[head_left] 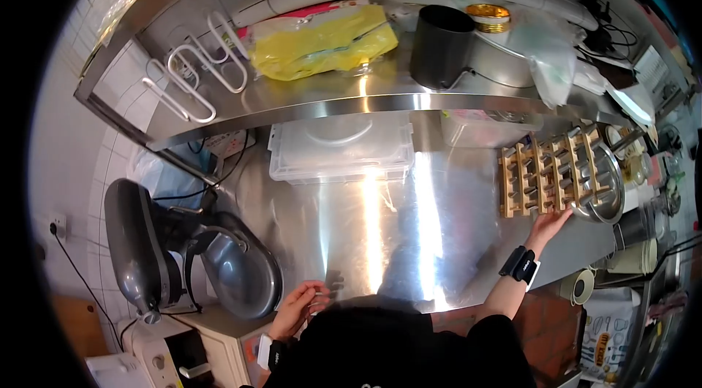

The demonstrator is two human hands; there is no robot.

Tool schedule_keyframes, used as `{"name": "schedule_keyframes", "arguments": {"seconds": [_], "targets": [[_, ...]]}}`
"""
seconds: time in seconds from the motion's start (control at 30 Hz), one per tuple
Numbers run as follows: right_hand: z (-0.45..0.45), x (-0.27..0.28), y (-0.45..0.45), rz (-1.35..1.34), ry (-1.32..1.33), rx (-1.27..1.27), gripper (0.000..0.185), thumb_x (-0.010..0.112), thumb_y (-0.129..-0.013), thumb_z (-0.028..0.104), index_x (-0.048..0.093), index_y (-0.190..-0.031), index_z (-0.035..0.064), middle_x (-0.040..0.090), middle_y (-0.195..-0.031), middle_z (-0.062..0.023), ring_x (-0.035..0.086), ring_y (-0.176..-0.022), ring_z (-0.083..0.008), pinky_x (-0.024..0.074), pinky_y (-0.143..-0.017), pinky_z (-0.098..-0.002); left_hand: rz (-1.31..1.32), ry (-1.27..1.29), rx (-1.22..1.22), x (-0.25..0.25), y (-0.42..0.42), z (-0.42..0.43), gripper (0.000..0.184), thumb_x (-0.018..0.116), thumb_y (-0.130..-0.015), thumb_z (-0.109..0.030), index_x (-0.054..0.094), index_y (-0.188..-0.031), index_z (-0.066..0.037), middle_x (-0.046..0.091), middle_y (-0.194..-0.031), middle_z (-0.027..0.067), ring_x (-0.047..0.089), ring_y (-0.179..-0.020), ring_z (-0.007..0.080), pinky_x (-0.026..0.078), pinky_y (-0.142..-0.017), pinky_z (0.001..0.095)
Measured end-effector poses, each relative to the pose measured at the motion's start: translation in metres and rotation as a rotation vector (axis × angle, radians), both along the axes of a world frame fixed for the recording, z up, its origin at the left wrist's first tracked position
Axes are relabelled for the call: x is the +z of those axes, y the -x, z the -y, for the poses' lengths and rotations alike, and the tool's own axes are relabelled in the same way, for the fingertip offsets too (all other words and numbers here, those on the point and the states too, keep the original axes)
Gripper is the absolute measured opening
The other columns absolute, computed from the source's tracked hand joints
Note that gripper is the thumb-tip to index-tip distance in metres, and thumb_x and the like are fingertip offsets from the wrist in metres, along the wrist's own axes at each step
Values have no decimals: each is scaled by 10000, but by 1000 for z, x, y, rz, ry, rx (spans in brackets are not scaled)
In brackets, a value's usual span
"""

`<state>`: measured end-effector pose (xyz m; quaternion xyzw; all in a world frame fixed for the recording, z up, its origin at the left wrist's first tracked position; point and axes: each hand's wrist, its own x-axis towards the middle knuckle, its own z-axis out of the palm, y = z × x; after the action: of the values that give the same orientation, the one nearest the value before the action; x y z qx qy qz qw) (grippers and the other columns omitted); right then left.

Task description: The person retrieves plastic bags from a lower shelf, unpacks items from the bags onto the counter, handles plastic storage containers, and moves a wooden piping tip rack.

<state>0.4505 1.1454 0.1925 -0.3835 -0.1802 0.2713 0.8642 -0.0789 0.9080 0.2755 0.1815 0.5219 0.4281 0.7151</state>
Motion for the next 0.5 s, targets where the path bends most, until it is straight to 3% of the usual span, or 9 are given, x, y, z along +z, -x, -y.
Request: {"name": "schedule_keyframes", "arguments": {"seconds": [0.03, 0.13, 0.2, 0.23, 0.33, 0.4, 0.5], "targets": [[3, 20, 13, 53, -7, 73, 572, 405, -907, 458, 330, -1315, 64, 432, -1268, -100, 497, -1047, -216, 404, -842, -353, -1, -3, -3, -1, 1, 0, 273, 460, -927, -203, 467, -1143, -37, 542, -1053, 66, 569, -902, 160, 478, -780, 290], [-9, 8, -12, 247, 152, 22, 413, 521, -895, 315, 424, -1207, 62, 517, -1094, -65, 543, -893, -149, 458, -733, -284, -20, -22, 48, -6, 6, -10, 284, 479, -917, -210, 464, -1155, -55, 535, -1071, 60, 565, -909, 160, 474, -770, 289], [-16, 9, -16, 203, 115, 12, 349, 552, -883, 258, 453, -1156, 65, 527, -1019, -49, 544, -842, -129, 467, -691, -258, -89, -80, 137, -12, 17, -35, 345, 544, -877, -268, 461, -1162, -92, 534, -1084, 45, 548, -939, 172, 459, -755, 287], [-20, 10, -16, 179, 93, 5, 318, 567, -876, 230, 467, -1130, 67, 532, -982, -41, 544, -816, -119, 472, -669, -244, -109, -89, 211, -19, 27, -54, 297, 516, -888, -254, 465, -1152, -126, 521, -1088, 27, 534, -975, 168, 444, -791, 313], [-25, 0, -25, 106, 105, -45, 306, 583, -866, 222, 481, -1112, 73, 533, -974, -41, 545, -809, -128, 485, -664, -261, -256, -229, 410, -53, 72, -127, 454, 564, -844, -288, 376, -1233, -149, 467, -1057, -3, 466, -973, 134, 384, -817, 375], [-18, 4, -26, 140, 129, 12, 321, 594, -856, 212, 478, -1113, 58, 531, -986, -48, 570, -785, -154, 505, -644, -285, -451, -210, 495, -51, 95, -179, 566, 617, -782, -395, 371, -1240, -172, 458, -999, -8, 422, -966, 125, 357, -828, 441], [-3, 16, -16, 126, 38, -64, 318, 587, -859, 207, 474, -1107, 44, 542, -944, -43, 602, -763, -176, 500, -601, -265, -480, -103, 336, -48, 128, -243, 697, 651, -743, -448, 316, -1288, -171, 329, -1279, 35, 381, -1111, 227, 310, -893, 561]]}}
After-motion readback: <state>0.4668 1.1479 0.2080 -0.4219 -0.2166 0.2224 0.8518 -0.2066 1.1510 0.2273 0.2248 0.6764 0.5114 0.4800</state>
